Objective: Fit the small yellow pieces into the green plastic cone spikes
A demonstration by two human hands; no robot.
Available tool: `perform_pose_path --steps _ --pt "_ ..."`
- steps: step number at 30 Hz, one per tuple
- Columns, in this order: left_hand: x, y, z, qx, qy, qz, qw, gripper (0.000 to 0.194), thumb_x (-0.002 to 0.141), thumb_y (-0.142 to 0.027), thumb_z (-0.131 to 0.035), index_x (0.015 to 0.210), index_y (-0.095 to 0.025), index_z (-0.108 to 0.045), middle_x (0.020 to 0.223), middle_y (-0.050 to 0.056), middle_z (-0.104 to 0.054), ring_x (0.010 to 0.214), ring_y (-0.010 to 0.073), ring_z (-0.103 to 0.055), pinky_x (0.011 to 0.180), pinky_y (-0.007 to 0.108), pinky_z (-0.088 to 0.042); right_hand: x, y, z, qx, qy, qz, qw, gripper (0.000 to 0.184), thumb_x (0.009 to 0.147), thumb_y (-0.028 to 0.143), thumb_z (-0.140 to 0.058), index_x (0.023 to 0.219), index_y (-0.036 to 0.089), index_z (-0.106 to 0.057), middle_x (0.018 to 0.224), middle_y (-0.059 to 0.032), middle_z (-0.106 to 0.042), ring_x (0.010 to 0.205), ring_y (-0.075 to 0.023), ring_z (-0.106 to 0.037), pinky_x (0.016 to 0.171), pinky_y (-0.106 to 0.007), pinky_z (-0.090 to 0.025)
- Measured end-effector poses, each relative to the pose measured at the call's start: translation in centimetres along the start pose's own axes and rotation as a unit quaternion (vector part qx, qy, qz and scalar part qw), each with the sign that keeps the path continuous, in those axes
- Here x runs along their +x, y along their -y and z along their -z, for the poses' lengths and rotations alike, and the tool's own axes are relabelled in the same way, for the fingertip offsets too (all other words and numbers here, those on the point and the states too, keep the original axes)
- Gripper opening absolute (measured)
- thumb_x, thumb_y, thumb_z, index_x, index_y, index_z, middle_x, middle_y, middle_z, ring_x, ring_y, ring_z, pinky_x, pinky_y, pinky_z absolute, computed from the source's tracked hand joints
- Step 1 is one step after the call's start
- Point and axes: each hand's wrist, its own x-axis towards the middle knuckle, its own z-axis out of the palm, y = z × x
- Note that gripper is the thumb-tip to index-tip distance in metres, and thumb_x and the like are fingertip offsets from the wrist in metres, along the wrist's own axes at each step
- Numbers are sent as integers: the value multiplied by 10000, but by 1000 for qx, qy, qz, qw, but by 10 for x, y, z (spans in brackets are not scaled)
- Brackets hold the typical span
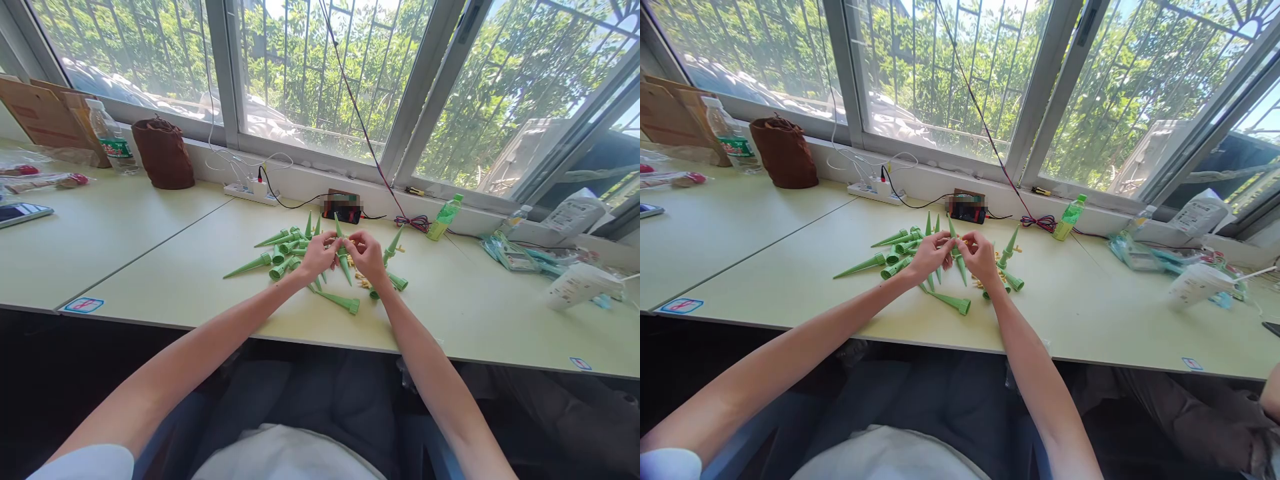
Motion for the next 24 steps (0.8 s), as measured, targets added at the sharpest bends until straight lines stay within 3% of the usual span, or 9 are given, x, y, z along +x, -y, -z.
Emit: perform_pose_path --steps 5,9,16,24 --pt "1 -1 0 0 16 -11 1000 229 875 -358 -590 758 -169 -531 558 -33 -505 389 89 -524 369 213 -386 -2 4 -2 -29 -11 18 999 272 834 462 -586 804 196 -533 658 17 -532 482 -89 -435 460 -233 -329" --pt "0 -2 0 -27 29 20 999 307 870 -406 -591 700 -174 -486 530 -48 -436 406 96 -529 375 213 -398 -4 6 -2 -54 -7 38 998 256 834 444 -580 775 203 -515 628 24 -508 487 -92 -403 484 -243 -336" --pt "-2 -4 1 -77 60 94 991 382 867 -494 -580 719 -146 -527 622 -2 -533 450 92 -550 388 210 -424 -6 3 -4 -110 8 96 989 225 838 393 -564 739 219 -461 570 47 -409 521 -108 -354 530 -252 -324" --pt "-1 -4 4 -71 72 97 990 418 858 -536 -576 719 -147 -508 650 24 -578 466 99 -564 383 202 -422 -7 1 -3 -136 21 127 982 204 845 354 -558 741 224 -440 587 40 -396 558 -124 -348 560 -258 -315"
